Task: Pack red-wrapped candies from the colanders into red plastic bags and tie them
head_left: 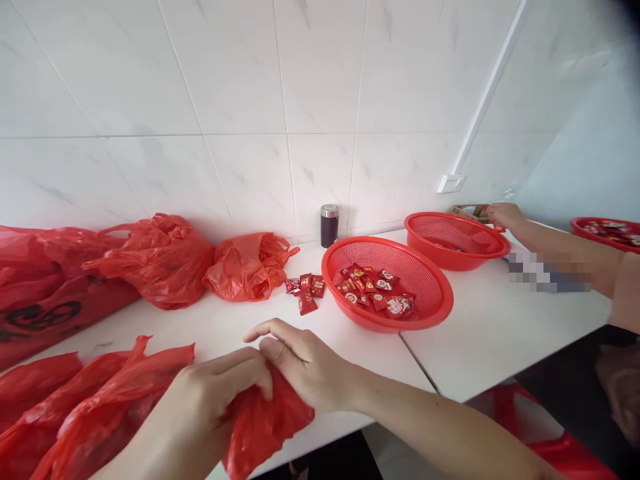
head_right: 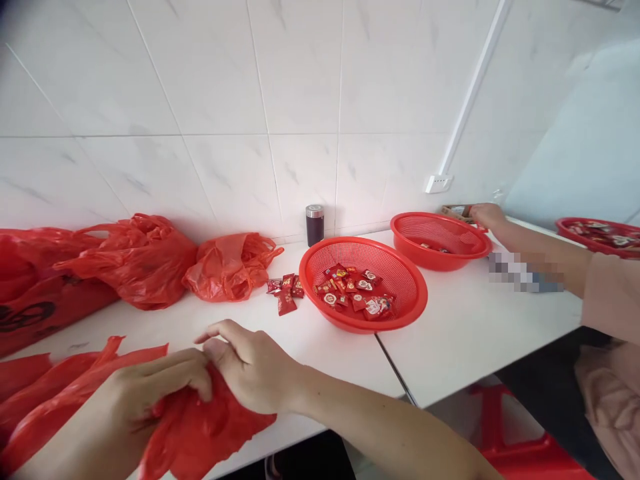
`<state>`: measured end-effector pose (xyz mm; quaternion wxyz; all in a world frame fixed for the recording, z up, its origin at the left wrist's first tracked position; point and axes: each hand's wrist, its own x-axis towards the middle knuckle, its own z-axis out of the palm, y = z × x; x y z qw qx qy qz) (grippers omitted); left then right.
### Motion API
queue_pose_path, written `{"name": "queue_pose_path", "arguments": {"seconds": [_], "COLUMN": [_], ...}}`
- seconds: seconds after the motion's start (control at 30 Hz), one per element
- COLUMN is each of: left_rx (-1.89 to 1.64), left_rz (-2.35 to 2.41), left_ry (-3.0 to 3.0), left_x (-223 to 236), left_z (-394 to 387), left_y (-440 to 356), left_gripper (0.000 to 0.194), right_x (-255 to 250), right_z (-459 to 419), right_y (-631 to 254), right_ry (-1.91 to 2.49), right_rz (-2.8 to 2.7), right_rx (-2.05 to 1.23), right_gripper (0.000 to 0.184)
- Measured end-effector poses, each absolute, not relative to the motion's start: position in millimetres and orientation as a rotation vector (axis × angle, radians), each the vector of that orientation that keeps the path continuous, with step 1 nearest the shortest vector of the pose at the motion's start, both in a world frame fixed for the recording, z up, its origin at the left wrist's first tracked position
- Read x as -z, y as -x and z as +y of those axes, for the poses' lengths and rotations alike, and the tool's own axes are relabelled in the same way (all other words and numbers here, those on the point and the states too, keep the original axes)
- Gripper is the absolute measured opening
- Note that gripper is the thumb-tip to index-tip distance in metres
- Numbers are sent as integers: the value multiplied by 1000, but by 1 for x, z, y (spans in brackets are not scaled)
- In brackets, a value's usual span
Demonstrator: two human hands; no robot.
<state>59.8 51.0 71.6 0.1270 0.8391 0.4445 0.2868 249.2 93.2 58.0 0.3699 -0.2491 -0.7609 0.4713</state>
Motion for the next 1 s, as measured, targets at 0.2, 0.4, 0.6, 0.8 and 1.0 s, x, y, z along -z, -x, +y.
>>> {"name": "queue_pose_path", "arguments": {"seconds": [0.2, 0.4, 0.6, 0.8, 1.0], "left_rx": [-848, -776, -802, -559, -892], "left_rz": [1529, 1451, 1614, 1827, 2063], "left_ry": [-2915, -2679, -2227, -1782, -2024], "left_x": [-55, -52, -26, 4, -23], "left_z": [46, 37, 17, 7, 31], "left_y": [-51, -41, 9, 51, 10], "left_gripper": [42, 39, 26, 27, 46], "right_x": [-30, -45, -3, 49, 47], "right_z": [104, 92, 106, 136, 134], "right_y": [-243, -249, -294, -325, -299], "right_ry": [527, 610, 628, 1116, 1195], "right_rz": [-1811, -2040, -2304, -2215, -1890], "right_rx": [-1751, -1229, -498, -729, -937], "right_gripper": [38, 13, 15, 23, 26]}}
